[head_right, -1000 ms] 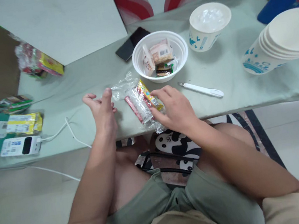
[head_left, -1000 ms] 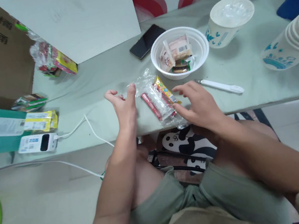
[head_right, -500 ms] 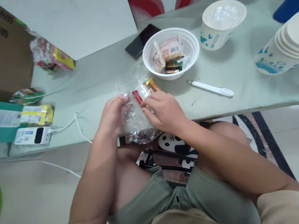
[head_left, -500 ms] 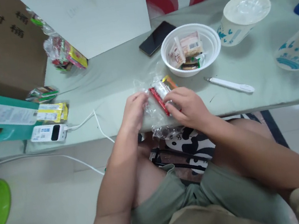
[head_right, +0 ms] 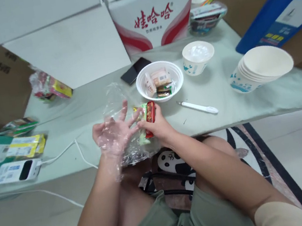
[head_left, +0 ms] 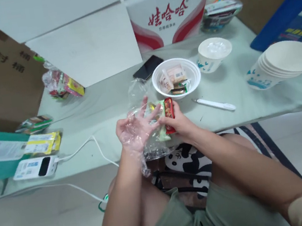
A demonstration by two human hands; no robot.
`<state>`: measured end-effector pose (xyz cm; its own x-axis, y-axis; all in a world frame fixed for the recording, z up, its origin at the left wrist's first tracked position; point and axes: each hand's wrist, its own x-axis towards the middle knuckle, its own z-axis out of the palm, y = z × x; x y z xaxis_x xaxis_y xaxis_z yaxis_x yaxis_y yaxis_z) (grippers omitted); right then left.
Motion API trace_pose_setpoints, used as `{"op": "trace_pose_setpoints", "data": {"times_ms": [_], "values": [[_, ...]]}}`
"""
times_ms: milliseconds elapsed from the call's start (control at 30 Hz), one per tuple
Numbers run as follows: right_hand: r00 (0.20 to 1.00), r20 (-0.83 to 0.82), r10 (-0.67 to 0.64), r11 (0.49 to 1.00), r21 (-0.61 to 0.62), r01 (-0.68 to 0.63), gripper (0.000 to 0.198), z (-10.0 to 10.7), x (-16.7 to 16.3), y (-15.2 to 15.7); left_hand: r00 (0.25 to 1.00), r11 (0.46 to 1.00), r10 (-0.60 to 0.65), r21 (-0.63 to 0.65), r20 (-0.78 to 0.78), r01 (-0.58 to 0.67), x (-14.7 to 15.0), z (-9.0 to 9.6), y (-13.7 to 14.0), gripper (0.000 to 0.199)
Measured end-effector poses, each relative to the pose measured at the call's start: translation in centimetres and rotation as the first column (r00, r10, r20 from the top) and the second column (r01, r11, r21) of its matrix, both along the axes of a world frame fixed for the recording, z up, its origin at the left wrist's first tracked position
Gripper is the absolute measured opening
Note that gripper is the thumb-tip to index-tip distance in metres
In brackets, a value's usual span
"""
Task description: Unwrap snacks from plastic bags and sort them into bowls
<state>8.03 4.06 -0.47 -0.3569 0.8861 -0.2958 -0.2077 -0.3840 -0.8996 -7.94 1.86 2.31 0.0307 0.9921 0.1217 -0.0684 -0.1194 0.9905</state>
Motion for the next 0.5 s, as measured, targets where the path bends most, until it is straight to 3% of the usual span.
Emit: {"op": "trace_pose_setpoints", "data": {"times_ms": [100, 200, 333, 500], "values": [[0.918, -0.389, -0.074, 0.961, -0.275, -0.039, 0.071, -0.4, 0.0, -0.4, 0.899, 0.994, -0.028, -0.087, 0.436, 0.072, 0.6, 0.4, 0.4, 0.039], [0.792, -0.609, -0.043, 0.888, -0.387, -0.249, 0.050, -1.3, -0.3, -1.0, 0.737, 0.995, 0.020, -0.082, 0.676, 0.048, 0.8, 0.6, 0.7, 0.038], [0.723, -0.690, -0.029, 0.828, -0.422, -0.370, 0.048, -2.2, -1.1, -1.1, 0.643, 0.988, 0.144, -0.075, 0.752, -0.134, 1.3, 1.4, 1.1, 0.039], [0.707, -0.706, 0.039, 0.790, -0.411, -0.455, 0.038, -2.2, -2.4, -1.3, 0.637, 0.917, 0.332, -0.080, 0.696, -0.390, 2.9, 3.9, 1.1, 0.020]]}}
